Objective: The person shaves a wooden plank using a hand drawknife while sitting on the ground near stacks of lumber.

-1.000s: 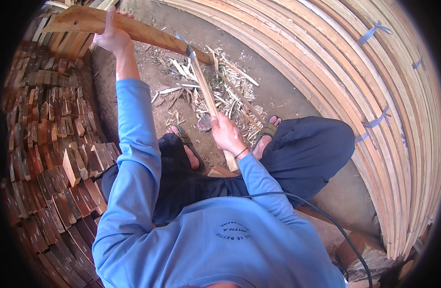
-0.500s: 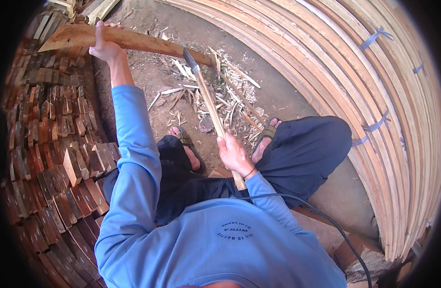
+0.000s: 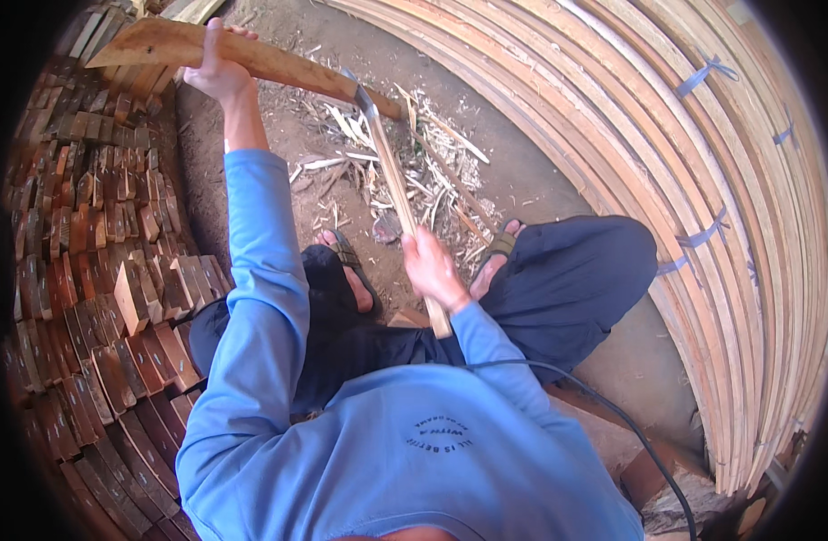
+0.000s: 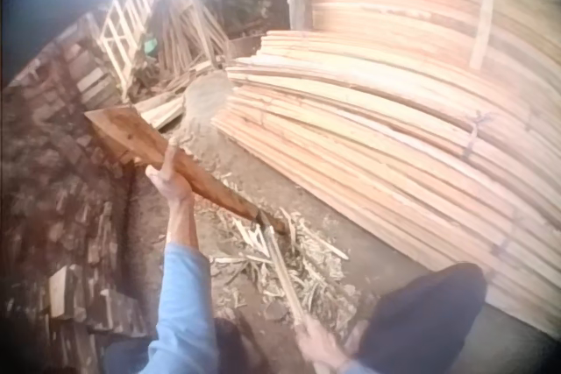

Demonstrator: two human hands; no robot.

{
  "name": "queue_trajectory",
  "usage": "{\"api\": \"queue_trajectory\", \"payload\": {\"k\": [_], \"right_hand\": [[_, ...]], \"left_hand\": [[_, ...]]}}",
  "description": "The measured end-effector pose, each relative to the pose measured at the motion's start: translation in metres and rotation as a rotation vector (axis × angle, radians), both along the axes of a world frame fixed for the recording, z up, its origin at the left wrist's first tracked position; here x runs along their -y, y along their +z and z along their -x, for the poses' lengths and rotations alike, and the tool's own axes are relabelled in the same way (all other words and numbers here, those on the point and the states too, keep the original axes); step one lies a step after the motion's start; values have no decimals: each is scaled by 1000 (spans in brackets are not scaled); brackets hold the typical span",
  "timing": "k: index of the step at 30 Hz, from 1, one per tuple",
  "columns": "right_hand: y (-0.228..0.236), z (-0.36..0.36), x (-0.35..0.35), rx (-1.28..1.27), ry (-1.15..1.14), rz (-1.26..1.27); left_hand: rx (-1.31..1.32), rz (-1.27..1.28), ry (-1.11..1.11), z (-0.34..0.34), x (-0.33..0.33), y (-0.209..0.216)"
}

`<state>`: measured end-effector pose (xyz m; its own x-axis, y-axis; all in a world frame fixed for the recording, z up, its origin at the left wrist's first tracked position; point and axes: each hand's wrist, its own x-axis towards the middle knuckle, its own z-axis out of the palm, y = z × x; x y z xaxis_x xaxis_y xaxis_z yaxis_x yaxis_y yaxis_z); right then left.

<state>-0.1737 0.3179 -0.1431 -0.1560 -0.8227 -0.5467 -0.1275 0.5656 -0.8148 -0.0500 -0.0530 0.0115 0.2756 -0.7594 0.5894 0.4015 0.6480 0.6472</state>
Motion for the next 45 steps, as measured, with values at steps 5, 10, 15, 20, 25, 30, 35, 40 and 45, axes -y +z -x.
{"api": "queue_trajectory", "payload": {"k": [5, 10, 15, 20, 25, 30, 35, 40, 45], "right_hand": [[24, 7, -36, 70, -7, 3], [9, 1, -14, -1, -42, -4], [18, 2, -50, 88, -20, -32], [16, 0, -33, 210, -106, -4], [4, 1, -37, 195, -91, -6], [25, -2, -42, 352, -107, -37], [18, 8, -4, 340, -107, -64], [17, 2, -47, 356, -110, -39], [12, 15, 13, 343, -41, -87]], "left_hand": [[-19, -27, -3, -2, -2, 1], [-15, -19, -46, 20, -9, 6], [-20, -37, 8, 9, -17, 2], [-25, -1, -40, 23, -18, 0], [59, -72, -49, 24, -19, -2], [29, -117, 5, 30, -14, 11], [88, -148, -6, 37, -11, 12], [96, -82, 117, 22, 17, 8], [74, -220, -34, 26, -4, 12]]}}
